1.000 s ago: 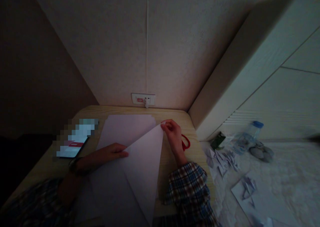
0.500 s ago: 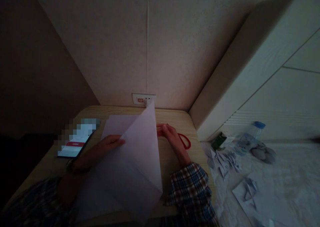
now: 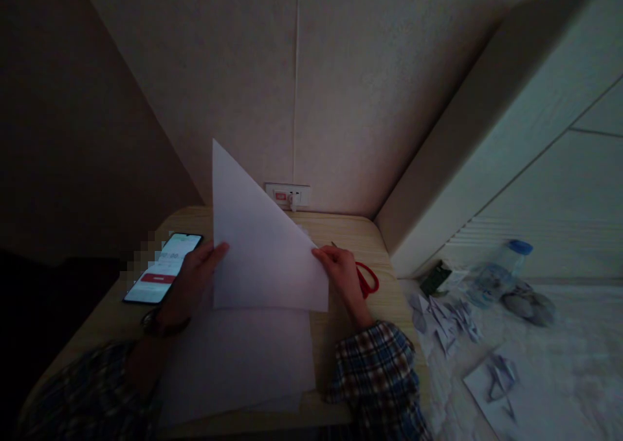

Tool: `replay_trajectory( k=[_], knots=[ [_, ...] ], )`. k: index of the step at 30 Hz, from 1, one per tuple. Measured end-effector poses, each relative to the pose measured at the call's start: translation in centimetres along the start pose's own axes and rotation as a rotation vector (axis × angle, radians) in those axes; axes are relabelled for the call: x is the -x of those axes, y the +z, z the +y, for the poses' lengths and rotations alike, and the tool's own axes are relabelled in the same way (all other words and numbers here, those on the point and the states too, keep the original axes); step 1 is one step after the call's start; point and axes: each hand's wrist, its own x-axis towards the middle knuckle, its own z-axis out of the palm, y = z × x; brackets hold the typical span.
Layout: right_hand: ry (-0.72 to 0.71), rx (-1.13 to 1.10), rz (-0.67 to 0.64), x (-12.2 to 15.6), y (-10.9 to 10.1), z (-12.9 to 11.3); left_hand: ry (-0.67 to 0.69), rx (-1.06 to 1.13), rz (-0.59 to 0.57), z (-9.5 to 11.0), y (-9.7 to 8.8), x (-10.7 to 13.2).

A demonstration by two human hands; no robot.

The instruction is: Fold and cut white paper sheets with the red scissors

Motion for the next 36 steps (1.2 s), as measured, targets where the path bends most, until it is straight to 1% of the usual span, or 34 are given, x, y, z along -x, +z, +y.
replay_trajectory(
  k=[2, 4, 5, 6, 7, 8, 10, 13, 15, 16, 18, 19, 21, 24, 26, 30, 34, 36],
  knots=[
    [-0.025, 0.000, 0.005, 0.0, 0.0, 0.1, 0.006, 0.026, -0.037, 0.0, 0.1, 0.0],
    [-0.074, -0.017, -0.019, 0.0, -0.1, 0.1, 0.001, 0.058, -0.088, -0.4, 0.1, -0.2],
    [-0.101, -0.024, -0.030, 0.0, -0.2, 0.0, 0.003, 0.064, -0.095, -0.7, 0.1, -0.3],
    [-0.125, -0.025, -0.041, 0.1, -0.4, 0.0, 0.019, 0.070, -0.078, -1.1, 0.0, -0.5],
    [-0.144, -0.016, -0.043, 0.1, -0.5, -0.2, 0.055, 0.070, -0.034, -1.3, -0.1, -0.7],
    [-0.162, 0.005, -0.040, 0.2, -0.7, -0.4, 0.120, 0.057, 0.045, -1.5, -0.2, -0.9],
    [-0.196, 0.087, -0.015, 0.6, -1.0, -1.2, 0.328, -0.041, 0.266, -1.5, -0.5, -0.9],
    [-0.264, 0.242, 0.032, 1.3, -1.2, -2.8, 0.670, -0.391, 0.566, -0.2, -0.3, 0.2],
    [-0.307, 0.333, 0.050, 2.0, -1.1, -4.0, 0.831, -0.580, 0.541, 1.5, 0.8, 1.4],
    [-0.330, 0.377, 0.050, 2.4, -1.0, -4.6, 0.890, -0.654, 0.485, 2.5, 1.5, 2.0],
    [-0.384, 0.473, 0.049, 3.2, -0.7, -5.6, 0.948, -0.745, 0.316, 4.3, 3.2, 3.1],
    [-0.416, 0.522, 0.054, 3.7, -0.6, -6.0, 0.976, -0.741, 0.287, 5.2, 3.9, 3.5],
    [-0.485, 0.618, 0.075, 4.6, -0.4, -6.6, 1.011, -0.721, 0.188, 6.6, 5.0, 4.1],
    [-0.574, 0.722, 0.124, 5.9, -0.7, -7.6, 1.008, -0.654, 0.103, 7.9, 5.5, 4.6],
    [-0.626, 0.741, 0.156, 6.6, -1.1, -8.1, 1.020, -0.608, 0.104, 8.5, 5.3, 5.0],
    [-0.727, 0.705, 0.192, 6.9, -2.5, -8.9, 1.058, -0.562, 0.158, 8.9, 4.5, 5.2],
    [-0.742, 0.666, 0.334, 6.7, -4.3, -8.7, 1.029, -0.565, 0.258, 8.4, 2.7, 4.0],
    [-0.732, 0.673, 0.387, 6.6, -5.3, -8.4, 0.993, -0.553, 0.279, 7.7, 1.5, 3.3]
  ],
)
